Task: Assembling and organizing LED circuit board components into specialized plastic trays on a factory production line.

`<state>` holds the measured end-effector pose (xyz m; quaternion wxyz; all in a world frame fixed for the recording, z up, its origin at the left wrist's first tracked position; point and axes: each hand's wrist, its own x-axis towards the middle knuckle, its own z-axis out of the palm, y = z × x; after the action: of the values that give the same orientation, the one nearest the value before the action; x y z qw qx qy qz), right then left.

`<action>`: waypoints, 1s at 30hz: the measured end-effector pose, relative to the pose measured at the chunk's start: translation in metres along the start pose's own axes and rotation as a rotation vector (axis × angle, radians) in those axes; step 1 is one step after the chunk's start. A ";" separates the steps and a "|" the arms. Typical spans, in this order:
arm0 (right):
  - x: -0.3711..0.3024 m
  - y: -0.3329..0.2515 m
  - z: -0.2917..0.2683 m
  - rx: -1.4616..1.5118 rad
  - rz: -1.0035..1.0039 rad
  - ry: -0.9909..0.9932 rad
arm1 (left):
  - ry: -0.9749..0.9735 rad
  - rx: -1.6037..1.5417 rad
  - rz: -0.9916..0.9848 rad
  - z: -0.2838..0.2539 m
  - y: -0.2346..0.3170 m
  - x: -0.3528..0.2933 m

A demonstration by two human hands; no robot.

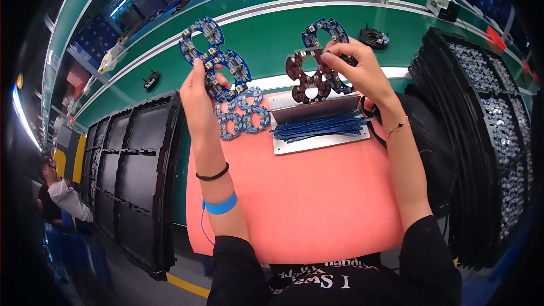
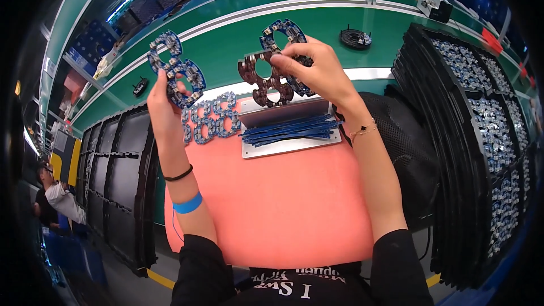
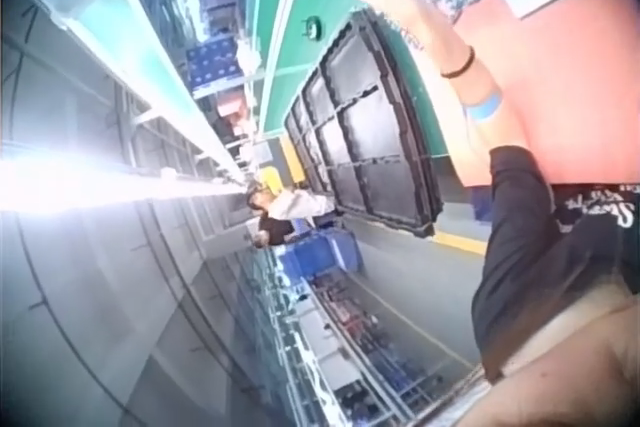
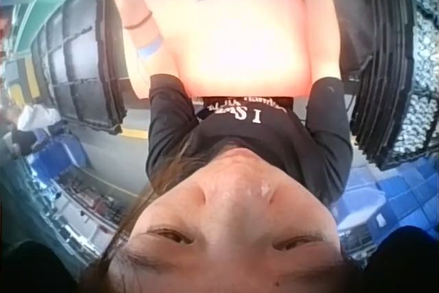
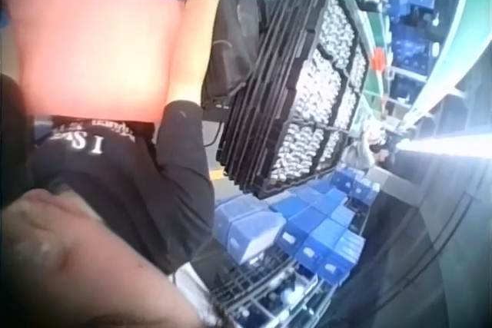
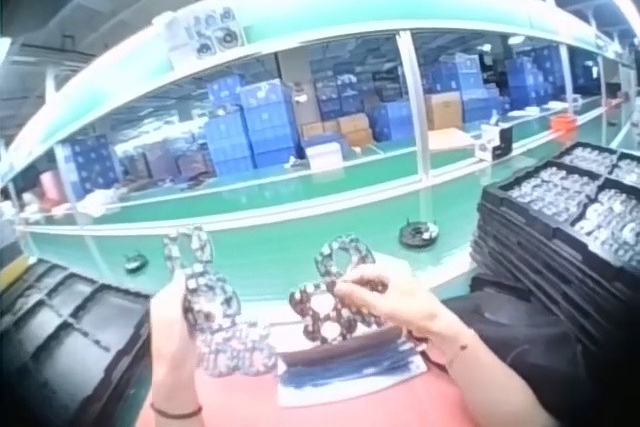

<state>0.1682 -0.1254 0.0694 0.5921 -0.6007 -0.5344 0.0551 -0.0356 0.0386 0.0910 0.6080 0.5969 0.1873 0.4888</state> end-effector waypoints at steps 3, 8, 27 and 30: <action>0.009 0.007 0.002 -0.140 -0.042 0.075 | -0.061 0.040 0.042 0.002 0.022 -0.014; 0.038 0.027 0.002 -0.204 0.249 -0.033 | -0.044 0.186 -0.058 -0.030 0.037 -0.036; -0.043 -0.031 0.146 0.457 0.625 -0.424 | 0.112 1.031 -0.233 -0.166 -0.027 -0.129; -0.078 -0.014 0.184 0.588 0.805 -0.443 | 0.174 1.192 -0.068 -0.159 -0.034 -0.123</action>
<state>-0.0019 -0.0644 -0.0180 0.5402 -0.5410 -0.3362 0.5500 -0.2072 0.0309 -0.0182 0.1666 0.7864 0.4970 0.3268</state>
